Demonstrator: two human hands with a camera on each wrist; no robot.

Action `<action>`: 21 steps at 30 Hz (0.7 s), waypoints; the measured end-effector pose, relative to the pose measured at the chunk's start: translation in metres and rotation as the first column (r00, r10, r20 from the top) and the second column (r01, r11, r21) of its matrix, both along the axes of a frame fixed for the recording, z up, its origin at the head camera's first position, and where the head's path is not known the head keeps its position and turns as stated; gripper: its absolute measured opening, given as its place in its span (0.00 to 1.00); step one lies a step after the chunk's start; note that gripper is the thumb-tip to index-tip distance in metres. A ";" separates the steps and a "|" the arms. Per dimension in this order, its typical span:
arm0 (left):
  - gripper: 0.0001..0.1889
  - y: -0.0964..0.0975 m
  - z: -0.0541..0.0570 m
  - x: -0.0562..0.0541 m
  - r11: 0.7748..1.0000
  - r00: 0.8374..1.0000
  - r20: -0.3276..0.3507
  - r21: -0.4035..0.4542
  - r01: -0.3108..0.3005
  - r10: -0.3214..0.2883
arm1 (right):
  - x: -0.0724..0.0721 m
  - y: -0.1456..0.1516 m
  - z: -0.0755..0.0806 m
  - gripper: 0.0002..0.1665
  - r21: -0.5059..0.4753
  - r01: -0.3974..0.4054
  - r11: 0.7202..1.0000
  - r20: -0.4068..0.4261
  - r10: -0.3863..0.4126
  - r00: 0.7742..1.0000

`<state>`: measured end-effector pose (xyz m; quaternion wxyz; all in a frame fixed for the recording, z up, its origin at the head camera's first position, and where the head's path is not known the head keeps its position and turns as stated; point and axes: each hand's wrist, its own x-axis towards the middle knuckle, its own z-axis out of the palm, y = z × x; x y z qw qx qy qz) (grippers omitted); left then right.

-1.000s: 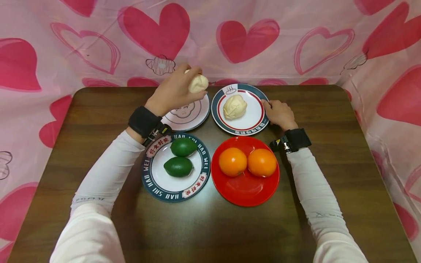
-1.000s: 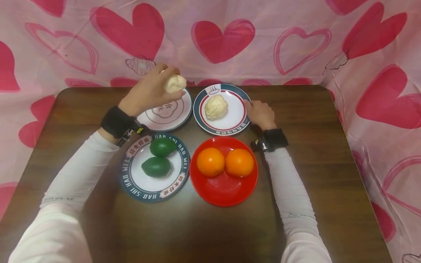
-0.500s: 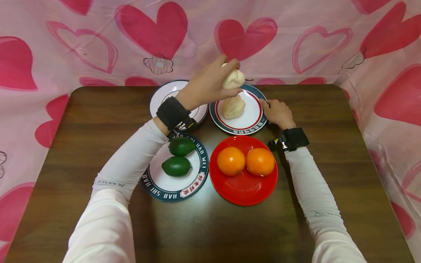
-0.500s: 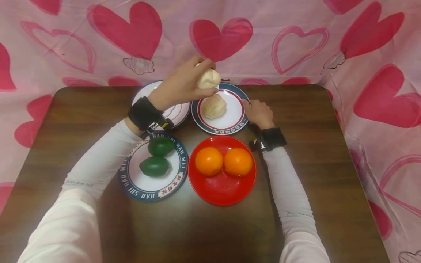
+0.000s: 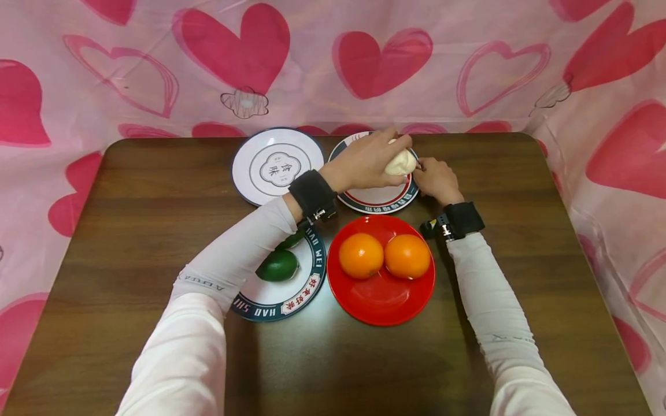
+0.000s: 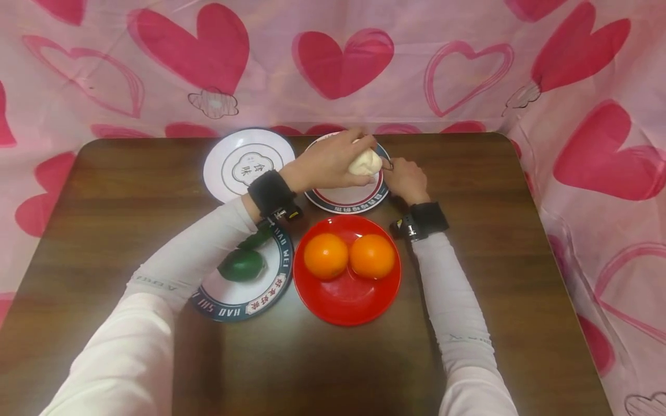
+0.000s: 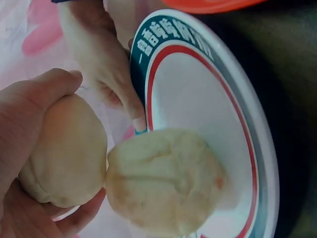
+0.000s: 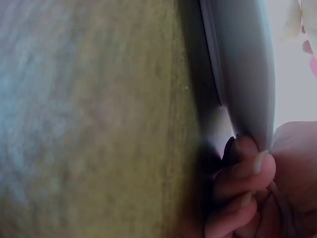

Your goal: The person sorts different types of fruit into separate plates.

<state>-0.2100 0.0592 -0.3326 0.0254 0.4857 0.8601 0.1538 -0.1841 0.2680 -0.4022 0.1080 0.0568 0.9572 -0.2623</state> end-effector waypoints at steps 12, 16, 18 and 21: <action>0.35 0.016 -0.011 0.006 0.995 0.995 0.004 -0.007 0.098 -0.098 | 0.003 0.007 -0.003 0.14 0.029 -0.086 0.996 -0.082 0.089 0.993; 0.37 0.017 -0.015 0.006 0.994 0.996 -0.004 -0.065 0.085 -0.086 | 0.002 0.008 -0.004 0.17 0.026 -0.076 0.997 -0.070 0.078 0.994; 0.37 0.017 -0.017 0.005 0.992 0.996 -0.011 -0.089 0.089 -0.091 | 0.001 0.008 -0.004 0.22 0.023 -0.056 0.998 -0.048 0.057 0.997; 0.36 0.016 -0.021 0.003 0.989 0.995 -0.014 -0.112 0.098 -0.100 | 0.001 0.008 -0.004 0.31 0.015 -0.034 0.999 -0.017 0.035 0.999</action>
